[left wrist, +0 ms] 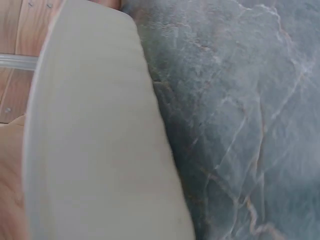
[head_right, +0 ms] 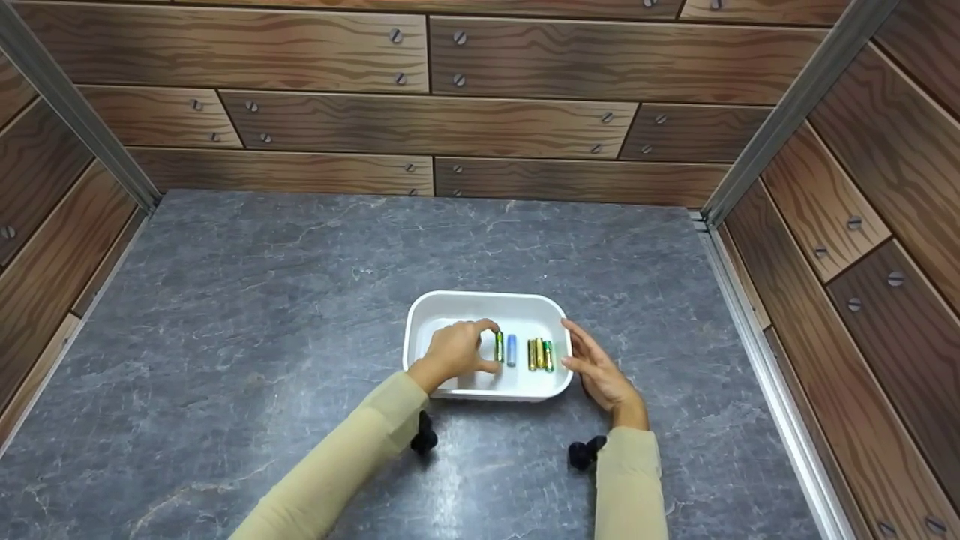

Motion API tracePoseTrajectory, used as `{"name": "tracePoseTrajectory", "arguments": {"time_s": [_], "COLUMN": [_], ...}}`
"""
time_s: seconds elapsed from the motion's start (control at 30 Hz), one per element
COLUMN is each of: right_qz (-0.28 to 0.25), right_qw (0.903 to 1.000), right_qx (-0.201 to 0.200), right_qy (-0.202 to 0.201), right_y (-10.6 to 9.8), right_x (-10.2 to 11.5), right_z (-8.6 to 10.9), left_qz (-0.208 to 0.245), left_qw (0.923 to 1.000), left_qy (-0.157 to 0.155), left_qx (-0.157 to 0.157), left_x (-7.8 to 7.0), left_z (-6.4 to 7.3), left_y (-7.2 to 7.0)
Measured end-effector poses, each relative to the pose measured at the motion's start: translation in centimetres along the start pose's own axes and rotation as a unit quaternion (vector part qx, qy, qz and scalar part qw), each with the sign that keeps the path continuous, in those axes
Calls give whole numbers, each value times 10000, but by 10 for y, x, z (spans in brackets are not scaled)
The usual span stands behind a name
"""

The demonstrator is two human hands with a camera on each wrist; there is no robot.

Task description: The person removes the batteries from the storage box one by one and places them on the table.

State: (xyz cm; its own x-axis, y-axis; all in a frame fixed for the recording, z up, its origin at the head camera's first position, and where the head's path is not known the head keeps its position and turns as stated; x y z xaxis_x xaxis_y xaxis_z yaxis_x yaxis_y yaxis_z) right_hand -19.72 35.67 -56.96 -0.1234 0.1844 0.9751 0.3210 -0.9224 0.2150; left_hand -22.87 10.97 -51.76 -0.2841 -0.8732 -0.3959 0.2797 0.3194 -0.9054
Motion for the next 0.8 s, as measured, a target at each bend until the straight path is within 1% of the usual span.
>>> {"name": "tracePoseTrajectory", "arguments": {"time_s": [0.1,0.17,0.37,0.47,0.63,0.8], "right_qz": [51,79,127,123,144,164], "right_qw": [10000,10000,9997,9996,9996,9998], "right_qx": [45,57,-144,-158,-198,-130], "right_qy": [-11,-5,159,185,153,75], "right_y": [-1,-1,2,4,2,2], "right_x": [0,0,-1,-1,-2,-2], "right_z": [0,1,2,1,1,1], "left_qz": [108,140,300,311,261,401], "left_qw": [9997,9994,9982,9974,9957,9933], "left_qy": [137,221,378,434,600,770], "left_qx": [-163,-211,-359,-477,-662,-769], "left_x": [2,2,8,12,15,21], "left_z": [4,6,13,17,23,28], "left_y": [-6,-8,-16,-21,-29,-37]}}
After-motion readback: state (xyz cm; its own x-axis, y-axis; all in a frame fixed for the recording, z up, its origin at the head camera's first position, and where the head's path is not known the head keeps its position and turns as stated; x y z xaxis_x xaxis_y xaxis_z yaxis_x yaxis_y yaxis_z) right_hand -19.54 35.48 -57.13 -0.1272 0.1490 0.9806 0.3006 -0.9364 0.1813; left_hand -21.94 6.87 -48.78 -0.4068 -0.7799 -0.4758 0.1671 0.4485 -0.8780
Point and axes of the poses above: each hand's wrist, its own z-axis away from the middle knuckle, its own y-axis out of the palm, x = y × z, the point moved 2 cm from there along -z, towards the middle knuckle, and after that the axes turned 2 degrees about z, right-handed, at the moved point
